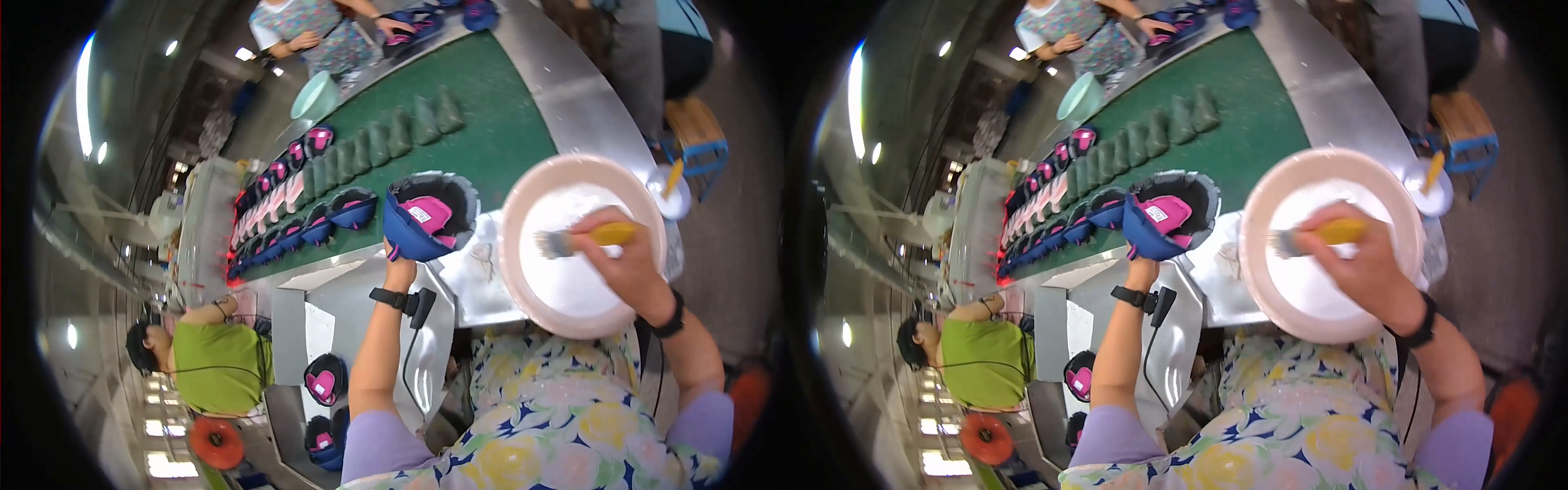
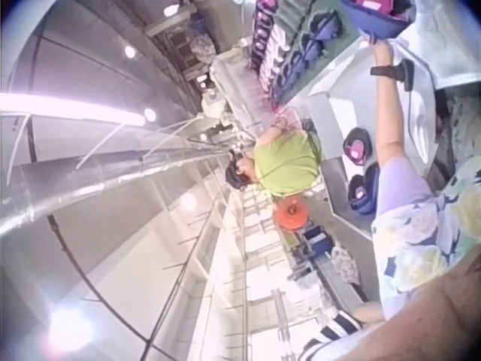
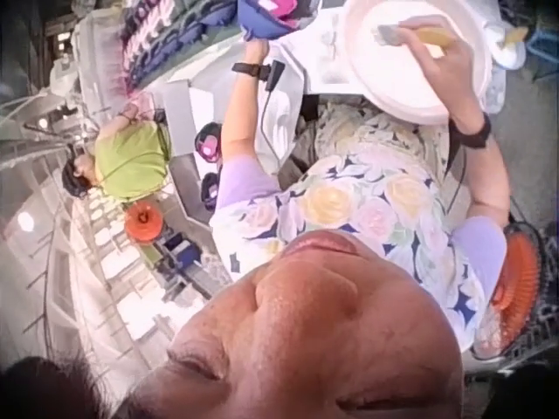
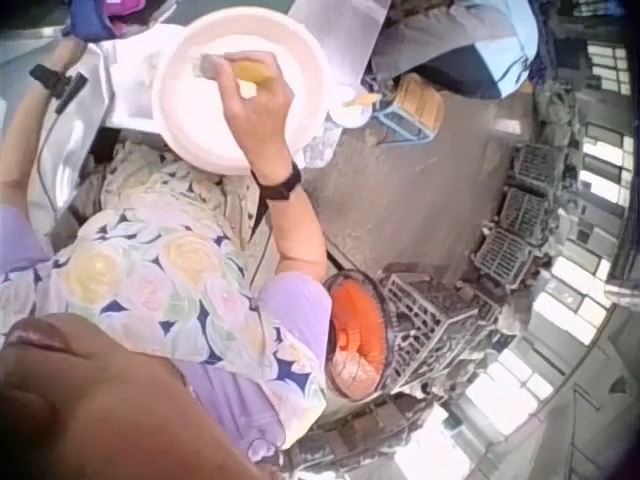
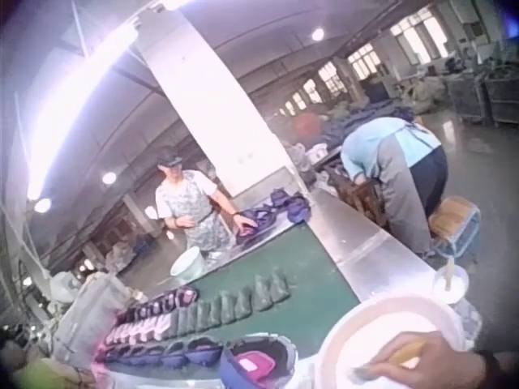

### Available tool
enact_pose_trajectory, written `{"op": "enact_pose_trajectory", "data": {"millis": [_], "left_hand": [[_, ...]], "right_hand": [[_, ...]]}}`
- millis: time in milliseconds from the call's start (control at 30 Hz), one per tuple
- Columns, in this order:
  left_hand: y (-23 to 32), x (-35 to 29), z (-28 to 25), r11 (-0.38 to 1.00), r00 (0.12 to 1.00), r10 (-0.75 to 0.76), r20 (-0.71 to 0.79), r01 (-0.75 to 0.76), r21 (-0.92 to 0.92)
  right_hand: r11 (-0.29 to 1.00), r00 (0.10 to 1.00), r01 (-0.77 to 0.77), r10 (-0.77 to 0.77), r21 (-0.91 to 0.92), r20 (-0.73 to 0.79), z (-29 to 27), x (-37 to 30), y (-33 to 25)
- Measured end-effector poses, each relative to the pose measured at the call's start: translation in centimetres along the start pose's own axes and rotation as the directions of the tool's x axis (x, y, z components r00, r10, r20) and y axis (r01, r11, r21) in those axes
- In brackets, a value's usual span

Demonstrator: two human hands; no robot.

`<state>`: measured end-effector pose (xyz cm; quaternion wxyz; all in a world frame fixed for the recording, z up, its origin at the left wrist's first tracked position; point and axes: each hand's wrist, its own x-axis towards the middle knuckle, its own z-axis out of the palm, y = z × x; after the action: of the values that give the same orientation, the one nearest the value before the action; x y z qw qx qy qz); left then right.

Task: The recorder uses a brush to apply a white adhesive or sealant to the inner edges and seams of shoe uppers at a manufacturing station.

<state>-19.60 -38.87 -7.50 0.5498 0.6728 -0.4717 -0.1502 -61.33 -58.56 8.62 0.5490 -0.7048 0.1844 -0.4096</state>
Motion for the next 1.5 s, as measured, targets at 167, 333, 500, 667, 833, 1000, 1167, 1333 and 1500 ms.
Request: {"op": "enact_pose_trajectory", "data": {"millis": [167, 333, 500, 667, 833, 1000, 1167, 1333, 1500], "left_hand": [[-1.8, 6.8, 2.1, 0.683, 0.791, -0.606, -0.083, 0.464, -0.564], [-10.4, 10.5, -3.0, 0.696, 0.683, -0.683, -0.259, 0.502, -0.513], [-8.5, 11.2, -15.4, 0.605, 0.712, -0.176, -0.680, 0.623, 0.496], [-0.9, -8.8, -36.8, 0.129, 0.641, -0.189, -0.744, 0.767, 0.628], [-0.7, -38.6, -34.6, -0.669, 0.044, -0.465, -0.884, 0.637, 0.384], [-2.6, -43.7, -29.4, -0.300, -0.057, -0.635, -0.770, 0.937, 0.178], [1.1, -26.5, -17.5, 0.547, 0.192, -0.156, -0.969, 0.834, 0.077], [9.8, -22.1, -7.4, 0.650, 0.998, -0.002, 0.067, -0.050, 0.758], [7.5, -21.9, -6.3, 0.817, 0.859, -0.498, -0.116, 0.510, 0.271]], "right_hand": [[0.964, 0.975, -0.187, 0.158, -0.188, -0.157, -5.9, -1.5, 3.2], [0.904, 0.926, -0.375, 0.359, -0.206, -0.113, -5.2, -0.6, 3.8], [0.902, 0.938, -0.335, 0.346, -0.272, -0.010, -5.9, 1.0, 5.4], [0.914, 0.954, -0.194, 0.261, -0.358, 0.149, -6.4, 1.4, 7.6], [0.925, 0.922, -0.286, 0.336, -0.250, 0.191, -4.8, 0.2, 7.2], [0.929, 0.933, -0.236, 0.299, -0.285, 0.202, -5.5, -0.9, 6.8], [0.924, 0.946, -0.170, 0.250, -0.342, 0.206, -3.4, -0.5, 6.4], [0.956, 0.934, -0.175, 0.238, -0.236, 0.268, -1.8, -1.1, 4.8], [0.910, 0.940, -0.155, 0.256, -0.384, 0.226, -4.1, -0.8, 5.2]]}}
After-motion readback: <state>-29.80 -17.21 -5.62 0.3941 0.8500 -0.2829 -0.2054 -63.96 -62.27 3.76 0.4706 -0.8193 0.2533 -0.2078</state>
